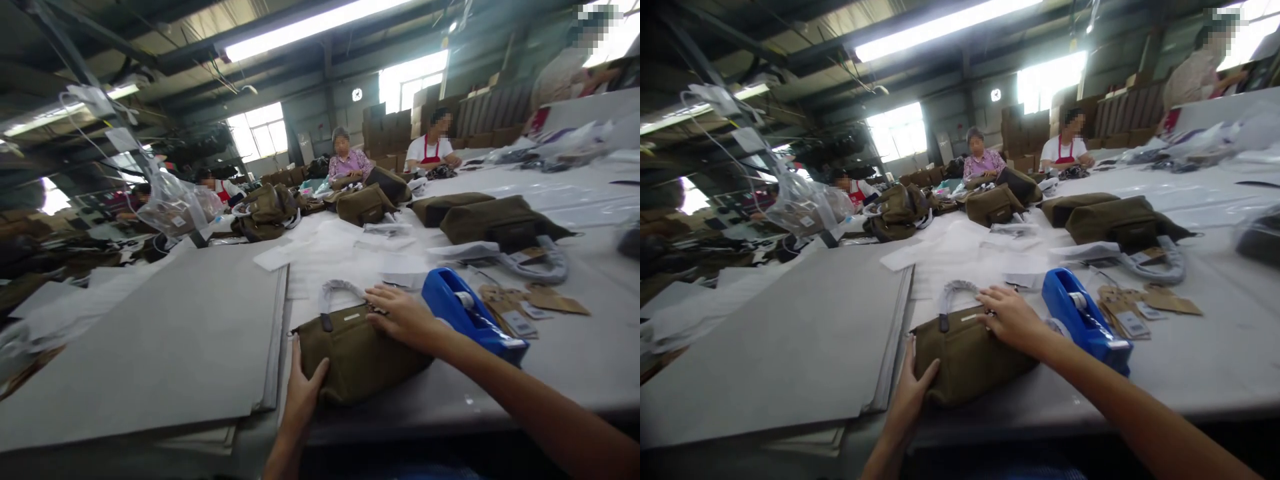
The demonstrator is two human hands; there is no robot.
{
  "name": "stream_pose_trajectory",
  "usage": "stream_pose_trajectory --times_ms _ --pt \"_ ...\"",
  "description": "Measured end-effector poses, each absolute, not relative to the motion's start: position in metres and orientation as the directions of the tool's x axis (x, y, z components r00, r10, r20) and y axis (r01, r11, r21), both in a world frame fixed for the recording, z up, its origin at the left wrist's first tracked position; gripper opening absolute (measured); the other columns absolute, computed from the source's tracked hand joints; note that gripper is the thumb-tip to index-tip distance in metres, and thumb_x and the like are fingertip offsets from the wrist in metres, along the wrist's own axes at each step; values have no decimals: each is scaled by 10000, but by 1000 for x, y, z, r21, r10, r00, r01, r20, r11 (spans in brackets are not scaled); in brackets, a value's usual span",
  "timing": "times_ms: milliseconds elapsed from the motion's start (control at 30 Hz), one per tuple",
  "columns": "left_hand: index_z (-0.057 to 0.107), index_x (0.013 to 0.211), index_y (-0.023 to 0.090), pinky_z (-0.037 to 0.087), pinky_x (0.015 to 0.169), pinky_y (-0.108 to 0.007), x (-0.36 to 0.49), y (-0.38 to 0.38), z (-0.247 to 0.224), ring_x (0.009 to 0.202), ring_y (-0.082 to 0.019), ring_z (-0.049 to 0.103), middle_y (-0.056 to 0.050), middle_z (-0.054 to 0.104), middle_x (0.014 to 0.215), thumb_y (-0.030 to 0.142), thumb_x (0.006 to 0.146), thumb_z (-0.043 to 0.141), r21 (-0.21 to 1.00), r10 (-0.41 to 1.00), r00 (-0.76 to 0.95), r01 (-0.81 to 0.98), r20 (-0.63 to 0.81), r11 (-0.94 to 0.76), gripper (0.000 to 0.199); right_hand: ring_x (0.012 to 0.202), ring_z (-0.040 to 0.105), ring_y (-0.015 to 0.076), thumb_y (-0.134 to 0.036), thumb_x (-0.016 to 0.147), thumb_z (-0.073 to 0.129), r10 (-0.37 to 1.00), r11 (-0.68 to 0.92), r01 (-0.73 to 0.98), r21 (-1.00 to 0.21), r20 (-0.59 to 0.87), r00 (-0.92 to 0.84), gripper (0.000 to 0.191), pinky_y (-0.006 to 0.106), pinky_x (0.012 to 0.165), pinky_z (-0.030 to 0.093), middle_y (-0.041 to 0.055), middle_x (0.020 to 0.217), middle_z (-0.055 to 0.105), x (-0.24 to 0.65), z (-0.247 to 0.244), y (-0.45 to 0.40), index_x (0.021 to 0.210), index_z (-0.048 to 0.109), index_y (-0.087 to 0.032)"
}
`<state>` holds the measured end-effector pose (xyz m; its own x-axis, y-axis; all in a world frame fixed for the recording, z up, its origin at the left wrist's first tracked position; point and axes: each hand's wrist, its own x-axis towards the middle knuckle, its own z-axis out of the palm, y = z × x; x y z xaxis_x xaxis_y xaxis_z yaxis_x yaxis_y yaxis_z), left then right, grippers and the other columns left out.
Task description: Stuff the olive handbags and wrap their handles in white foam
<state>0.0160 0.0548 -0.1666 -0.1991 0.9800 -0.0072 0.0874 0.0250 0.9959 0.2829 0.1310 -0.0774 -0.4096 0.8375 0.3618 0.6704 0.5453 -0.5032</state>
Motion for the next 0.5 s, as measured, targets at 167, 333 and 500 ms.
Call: stream_pose_trajectory --times_ms 167,333,500 --pt "106 1629 349 460 1149 -456 30 50 -156 1355 -299 570 -92 574 1491 461 849 760 996 965 -258 -88 -51 29 1024 1390 499 358 -325 962 602 857 491 768 -411 386 -342 539 627 1131 427 174 1499 531 287 -147 92 1475 533 -176" --pt "536 1448 262 604 955 -364 27 27 -147 1151 -299 711 -79 748 1248 480 681 884 1000 914 -406 -27 -15 4 870 1376 523 281 -258 977 575 716 568 710 -416 675 -177 564 519 1105 505 102 1498 538 297 -158 55 1523 434 -271" --pt "779 823 200 642 629 -310 26 11 -133 710 -279 765 -49 795 752 549 534 921 987 873 -484 161 58 24 475 1266 605 290 -297 976 583 644 592 675 -440 762 -69 585 433 987 585 111 1407 607 301 -113 32 1537 429 -240"
